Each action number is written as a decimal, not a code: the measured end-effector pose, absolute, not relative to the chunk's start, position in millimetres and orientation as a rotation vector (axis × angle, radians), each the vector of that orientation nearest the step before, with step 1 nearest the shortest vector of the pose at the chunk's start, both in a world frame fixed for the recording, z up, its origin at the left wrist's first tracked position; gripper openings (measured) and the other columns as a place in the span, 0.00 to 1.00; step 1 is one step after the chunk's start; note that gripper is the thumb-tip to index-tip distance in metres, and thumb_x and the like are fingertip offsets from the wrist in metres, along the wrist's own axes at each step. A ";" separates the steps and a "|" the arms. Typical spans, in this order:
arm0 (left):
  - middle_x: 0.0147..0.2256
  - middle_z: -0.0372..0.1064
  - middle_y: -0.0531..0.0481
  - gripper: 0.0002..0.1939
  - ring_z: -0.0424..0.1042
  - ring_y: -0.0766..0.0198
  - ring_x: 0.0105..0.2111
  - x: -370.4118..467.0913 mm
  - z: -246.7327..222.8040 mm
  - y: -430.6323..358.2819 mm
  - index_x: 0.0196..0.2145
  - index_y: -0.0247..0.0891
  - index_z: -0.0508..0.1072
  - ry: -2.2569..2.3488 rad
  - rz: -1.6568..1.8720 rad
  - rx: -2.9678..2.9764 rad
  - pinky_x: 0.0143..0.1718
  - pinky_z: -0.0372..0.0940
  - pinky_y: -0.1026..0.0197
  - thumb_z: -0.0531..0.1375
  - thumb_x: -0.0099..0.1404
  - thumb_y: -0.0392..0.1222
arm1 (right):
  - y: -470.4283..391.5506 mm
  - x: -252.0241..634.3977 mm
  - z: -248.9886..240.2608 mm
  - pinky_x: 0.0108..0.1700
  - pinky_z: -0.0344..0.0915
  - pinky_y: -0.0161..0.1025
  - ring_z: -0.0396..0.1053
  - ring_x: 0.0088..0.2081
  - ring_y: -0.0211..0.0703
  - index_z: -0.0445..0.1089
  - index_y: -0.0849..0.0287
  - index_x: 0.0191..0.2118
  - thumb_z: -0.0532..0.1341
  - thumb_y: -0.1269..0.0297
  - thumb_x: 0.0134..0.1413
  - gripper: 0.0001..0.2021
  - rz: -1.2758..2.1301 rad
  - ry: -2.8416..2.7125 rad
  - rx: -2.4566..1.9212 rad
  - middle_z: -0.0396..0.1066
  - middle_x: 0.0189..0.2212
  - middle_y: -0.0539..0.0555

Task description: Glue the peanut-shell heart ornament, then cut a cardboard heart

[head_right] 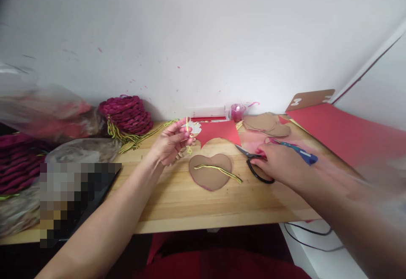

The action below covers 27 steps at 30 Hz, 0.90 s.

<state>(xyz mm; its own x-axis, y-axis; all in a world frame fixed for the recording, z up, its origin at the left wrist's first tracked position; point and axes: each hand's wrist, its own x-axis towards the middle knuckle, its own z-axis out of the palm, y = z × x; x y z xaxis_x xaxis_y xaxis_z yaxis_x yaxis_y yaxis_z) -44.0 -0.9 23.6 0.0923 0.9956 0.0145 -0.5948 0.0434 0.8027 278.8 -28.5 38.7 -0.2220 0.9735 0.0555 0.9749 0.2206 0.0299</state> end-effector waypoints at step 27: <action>0.31 0.76 0.56 0.20 0.74 0.74 0.30 -74.8 30.4 19.0 0.44 0.43 0.79 0.731 1.792 0.579 0.36 0.71 0.71 0.68 0.55 0.26 | 97.5 55.8 64.3 0.43 0.63 0.39 0.73 0.41 0.46 0.75 0.60 0.46 0.64 0.63 0.58 0.12 0.456 -2.316 -1.259 0.78 0.38 0.57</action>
<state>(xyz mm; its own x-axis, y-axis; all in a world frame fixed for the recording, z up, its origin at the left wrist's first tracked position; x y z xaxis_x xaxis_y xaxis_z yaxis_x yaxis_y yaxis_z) -74.8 19.0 30.4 -0.3165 0.9478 0.0390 -0.6504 -0.2468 0.7184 55.8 97.5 64.3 -0.4738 0.8480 0.2377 0.6946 0.5257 -0.4911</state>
